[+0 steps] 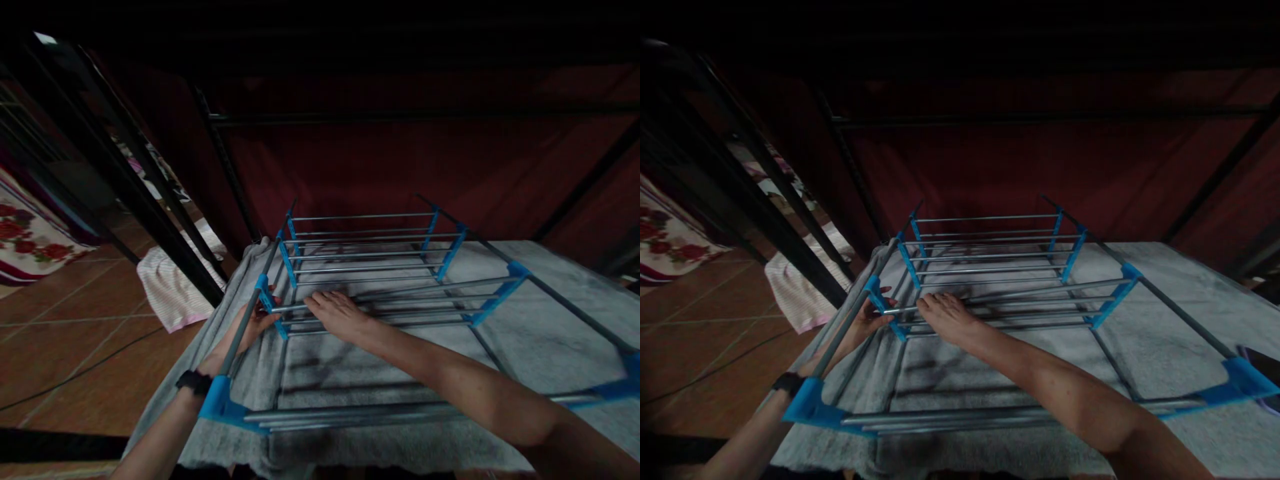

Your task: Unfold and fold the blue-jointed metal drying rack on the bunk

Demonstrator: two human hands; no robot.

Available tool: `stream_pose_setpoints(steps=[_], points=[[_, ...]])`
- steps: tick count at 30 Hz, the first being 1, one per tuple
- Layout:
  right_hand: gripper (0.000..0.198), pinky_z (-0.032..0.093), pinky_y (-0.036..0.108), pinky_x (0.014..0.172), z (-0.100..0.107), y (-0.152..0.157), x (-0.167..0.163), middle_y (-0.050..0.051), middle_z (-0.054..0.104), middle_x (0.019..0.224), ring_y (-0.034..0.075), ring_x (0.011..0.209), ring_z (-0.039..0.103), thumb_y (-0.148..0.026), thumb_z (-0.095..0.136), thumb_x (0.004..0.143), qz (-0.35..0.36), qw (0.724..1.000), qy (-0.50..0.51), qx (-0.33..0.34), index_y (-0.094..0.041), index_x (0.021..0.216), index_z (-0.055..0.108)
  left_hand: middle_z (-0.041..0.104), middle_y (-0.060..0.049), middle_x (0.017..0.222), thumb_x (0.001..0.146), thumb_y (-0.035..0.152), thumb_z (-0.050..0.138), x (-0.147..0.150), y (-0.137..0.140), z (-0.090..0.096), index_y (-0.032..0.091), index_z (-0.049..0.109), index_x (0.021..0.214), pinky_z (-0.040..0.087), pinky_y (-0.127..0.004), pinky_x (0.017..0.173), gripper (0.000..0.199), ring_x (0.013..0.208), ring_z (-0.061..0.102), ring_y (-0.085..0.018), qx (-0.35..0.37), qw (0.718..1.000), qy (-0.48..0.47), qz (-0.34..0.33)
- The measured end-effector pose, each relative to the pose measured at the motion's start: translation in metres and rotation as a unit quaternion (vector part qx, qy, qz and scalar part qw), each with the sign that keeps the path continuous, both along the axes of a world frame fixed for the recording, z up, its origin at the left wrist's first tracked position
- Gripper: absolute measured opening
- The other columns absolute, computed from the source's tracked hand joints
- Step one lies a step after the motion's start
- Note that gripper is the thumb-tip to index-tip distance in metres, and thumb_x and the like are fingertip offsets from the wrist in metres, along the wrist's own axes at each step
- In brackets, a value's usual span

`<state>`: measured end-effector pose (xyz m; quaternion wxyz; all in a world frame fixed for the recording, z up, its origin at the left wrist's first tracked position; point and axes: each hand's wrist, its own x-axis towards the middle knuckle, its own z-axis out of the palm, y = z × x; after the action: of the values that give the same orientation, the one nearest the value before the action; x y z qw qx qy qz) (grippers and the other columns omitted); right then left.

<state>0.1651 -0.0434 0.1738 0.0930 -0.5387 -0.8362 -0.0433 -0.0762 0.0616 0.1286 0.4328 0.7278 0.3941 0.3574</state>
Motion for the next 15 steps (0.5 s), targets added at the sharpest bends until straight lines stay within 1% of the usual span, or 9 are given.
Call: stream_pose_setpoints(steps=[2, 4, 6, 8, 11, 15], points=[[0.034, 0.052, 0.038, 0.092, 0.005, 0.004, -0.003, 0.012, 0.065, 0.119, 0.022, 0.105, 0.064, -0.005, 0.036, 0.098, -0.008, 1.0, -0.005, -0.006, -0.017, 0.119, 0.06, 0.07, -0.005, 0.097, 0.072, 0.046, 0.077, 0.003, 0.002, -0.004, 0.019, 0.057, 0.123, 0.059, -0.043, 0.087, 0.062, 0.094, 0.068, -0.027, 0.014, 0.999, -0.008, 0.03], [0.033, 0.052, 0.036, 0.089, 0.009, 0.006, -0.002, 0.012, 0.064, 0.118, 0.021, 0.105, 0.063, -0.005, 0.037, 0.097, -0.011, 1.0, 0.0, -0.01, -0.017, 0.116, 0.061, 0.07, -0.004, 0.092, 0.073, 0.048, 0.076, 0.005, 0.003, -0.008, 0.02, 0.059, 0.119, 0.059, -0.042, 0.085, 0.056, 0.089, 0.068, -0.026, 0.025, 0.998, -0.024, 0.05], [0.033, 0.052, 0.035, 0.089, 0.012, 0.006, 0.001, 0.012, 0.064, 0.118, 0.021, 0.105, 0.062, -0.005, 0.037, 0.097, -0.009, 1.0, 0.005, -0.011, -0.017, 0.117, 0.06, 0.07, -0.004, 0.093, 0.074, 0.049, 0.075, 0.007, 0.003, -0.012, 0.021, 0.062, 0.113, 0.059, -0.04, 0.084, 0.05, 0.087, 0.068, -0.024, 0.032, 0.997, -0.024, 0.06], [0.034, 0.052, 0.034, 0.089, 0.013, 0.007, 0.003, 0.011, 0.063, 0.118, 0.021, 0.106, 0.062, -0.004, 0.036, 0.097, -0.009, 1.0, 0.008, -0.005, -0.018, 0.117, 0.06, 0.07, -0.004, 0.096, 0.076, 0.051, 0.072, 0.009, 0.001, -0.011, 0.021, 0.064, 0.109, 0.058, -0.039, 0.084, 0.045, 0.089, 0.068, -0.023, 0.04, 0.997, -0.02, 0.066], [0.035, 0.052, 0.034, 0.088, 0.014, 0.008, 0.004, 0.01, 0.062, 0.118, 0.021, 0.107, 0.061, -0.003, 0.037, 0.096, -0.005, 1.0, 0.013, 0.008, -0.018, 0.119, 0.058, 0.071, -0.005, 0.097, 0.078, 0.053, 0.07, 0.012, -0.002, -0.001, 0.02, 0.065, 0.11, 0.058, -0.038, 0.081, 0.046, 0.088, 0.068, -0.024, 0.06, 0.995, 0.0, 0.079], [0.034, 0.053, 0.035, 0.086, 0.016, 0.01, 0.005, 0.01, 0.062, 0.116, 0.021, 0.104, 0.061, -0.004, 0.037, 0.096, 0.004, 0.999, 0.018, 0.029, -0.017, 0.12, 0.057, 0.072, -0.006, 0.096, 0.078, 0.053, 0.071, 0.015, -0.008, 0.026, 0.02, 0.065, 0.113, 0.059, -0.036, 0.078, 0.049, 0.086, 0.067, -0.024, 0.124, 0.987, 0.037, 0.094]])
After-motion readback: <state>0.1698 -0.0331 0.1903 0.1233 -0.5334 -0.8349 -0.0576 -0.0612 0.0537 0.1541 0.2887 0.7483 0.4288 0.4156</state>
